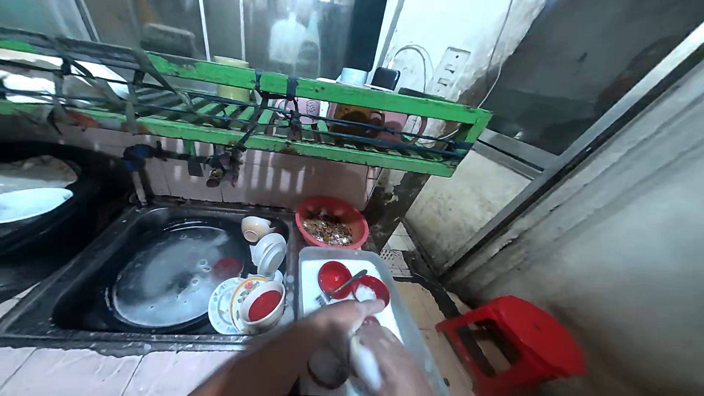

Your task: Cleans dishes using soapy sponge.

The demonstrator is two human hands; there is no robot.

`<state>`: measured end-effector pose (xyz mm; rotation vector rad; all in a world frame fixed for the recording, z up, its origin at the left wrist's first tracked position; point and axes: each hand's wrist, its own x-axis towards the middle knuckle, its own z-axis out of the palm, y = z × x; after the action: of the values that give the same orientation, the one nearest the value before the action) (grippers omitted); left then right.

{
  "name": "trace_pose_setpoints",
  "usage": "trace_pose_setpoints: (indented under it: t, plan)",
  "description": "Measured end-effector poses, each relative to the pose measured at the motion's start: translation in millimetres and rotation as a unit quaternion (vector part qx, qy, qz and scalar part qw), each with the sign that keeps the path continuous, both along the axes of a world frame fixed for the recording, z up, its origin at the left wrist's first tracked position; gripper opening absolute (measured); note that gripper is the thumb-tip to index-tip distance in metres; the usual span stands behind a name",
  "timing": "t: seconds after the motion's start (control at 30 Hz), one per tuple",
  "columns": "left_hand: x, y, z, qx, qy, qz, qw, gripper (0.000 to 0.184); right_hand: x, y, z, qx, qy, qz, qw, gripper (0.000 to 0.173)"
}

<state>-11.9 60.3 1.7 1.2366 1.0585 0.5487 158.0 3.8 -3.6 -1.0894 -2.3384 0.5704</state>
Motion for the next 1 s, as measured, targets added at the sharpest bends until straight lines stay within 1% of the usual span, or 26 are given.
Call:
trace_pose_setpoints:
  t: [0.03,0.07,0.1,0.13,0.17,0.2,0.23,0.27,0.3,0.33,0.37,0.43,0.5,0.53,0.57,0.6,0.63,0.67,0.7,0.73,0.77,0.8,0.83,0.87,0.93,1.0]
  plan:
    - [4.7,-0.9,-6.6,0.064,-0.020,0.054,0.996,0.053,0.0,5.6,0.1,-0.090,0.086,-0.068,0.990,0.044]
    - [10.3,-1.6,-10.5,0.136,-0.029,0.100,0.985,0.048,-1.9,12.6,1.1,-0.180,0.182,-0.153,0.954,0.045]
    - [14.8,-3.1,-9.8,0.190,-0.022,0.126,0.973,0.044,-4.5,19.5,1.8,-0.240,0.248,-0.220,0.912,0.040]
    - [17.3,-4.9,-7.2,0.208,-0.012,0.132,0.969,0.043,-5.8,22.2,3.5,-0.268,0.269,-0.250,0.891,0.036]
    - [17.3,-6.4,-3.6,0.192,-0.007,0.126,0.973,0.041,-5.5,19.9,4.9,-0.259,0.244,-0.242,0.903,0.040]
    - [14.3,-6.3,-0.1,0.152,-0.011,0.111,0.982,0.039,-3.9,14.7,6.8,-0.215,0.181,-0.190,0.941,0.045]
    - [8.2,-3.5,0.1,0.108,-0.017,0.086,0.990,0.036,-2.0,11.0,8.3,-0.142,0.094,-0.106,0.980,0.042]
    - [1.2,-0.3,-2.0,0.072,-0.025,0.057,0.995,0.034,-0.2,10.9,8.4,-0.030,0.009,-0.013,0.999,0.033]
    - [-6.4,2.1,-3.5,0.044,-0.025,0.023,0.998,0.035,2.0,13.4,11.5,0.065,-0.060,0.068,0.994,0.026]
    - [-13.6,3.5,-1.5,0.018,-0.027,-0.008,0.999,0.037,4.6,20.0,14.5,0.147,-0.103,0.130,0.975,0.023]
    - [-17.7,3.7,1.5,-0.005,-0.043,-0.014,0.999,0.038,7.2,28.4,18.5,0.209,-0.119,0.166,0.956,0.025]
    - [-14.2,2.1,4.1,-0.038,-0.105,0.020,0.994,0.039,14.1,46.6,18.5,0.314,-0.107,0.152,0.931,0.024]
    - [-3.0,-0.1,11.6,-0.028,-0.131,0.069,0.989,0.041,19.0,54.2,4.3,0.348,-0.076,0.062,0.932,0.025]
    - [3.8,-0.6,17.7,0.011,-0.108,0.102,0.989,0.041,16.9,51.0,-3.1,0.304,-0.044,0.010,0.951,0.028]
    - [9.1,-0.8,22.3,0.068,-0.070,0.133,0.986,0.040,9.5,42.5,-5.7,0.205,0.012,-0.049,0.977,0.033]
    - [11.7,-1.7,24.4,0.134,-0.025,0.152,0.979,0.039,-1.7,32.3,-5.1,0.068,0.097,-0.121,0.986,0.040]
    - [12.2,-2.3,22.2,0.209,0.018,0.163,0.964,0.039,-14.4,23.6,0.4,-0.086,0.199,-0.195,0.957,0.043]
    - [12.0,-2.3,15.2,0.285,0.039,0.172,0.942,0.037,-24.8,17.5,8.8,-0.206,0.283,-0.250,0.903,0.040]
    - [11.3,-1.2,6.8,0.342,0.035,0.181,0.921,0.035,-30.4,13.9,15.9,-0.273,0.330,-0.282,0.859,0.037]
    - [10.0,0.2,2.0,0.360,0.013,0.185,0.914,0.034,-30.0,10.4,20.8,-0.293,0.330,-0.270,0.856,0.042]
    - [8.0,1.5,1.7,0.331,-0.015,0.182,0.926,0.033,-25.6,8.3,22.0,-0.267,0.290,-0.229,0.890,0.050]
    - [5.4,3.0,4.3,0.264,-0.045,0.167,0.949,0.033,-18.2,8.5,19.9,-0.204,0.221,-0.171,0.938,0.055]
    - [3.5,5.2,6.9,0.189,-0.071,0.143,0.969,0.032,-9.6,10.1,16.7,-0.115,0.133,-0.104,0.979,0.053]
    - [1.5,6.9,9.3,0.130,-0.071,0.106,0.983,0.032,-2.2,13.4,14.0,-0.020,0.042,-0.039,0.998,0.045]
    - [-3.4,5.4,15.5,0.006,-0.045,0.045,0.998,0.035,8.1,19.2,11.6,0.130,-0.094,0.067,0.985,0.030]
    - [-6.6,5.4,12.8,-0.094,-0.101,0.041,0.990,0.033,13.5,28.0,14.3,0.238,-0.132,0.119,0.955,0.028]
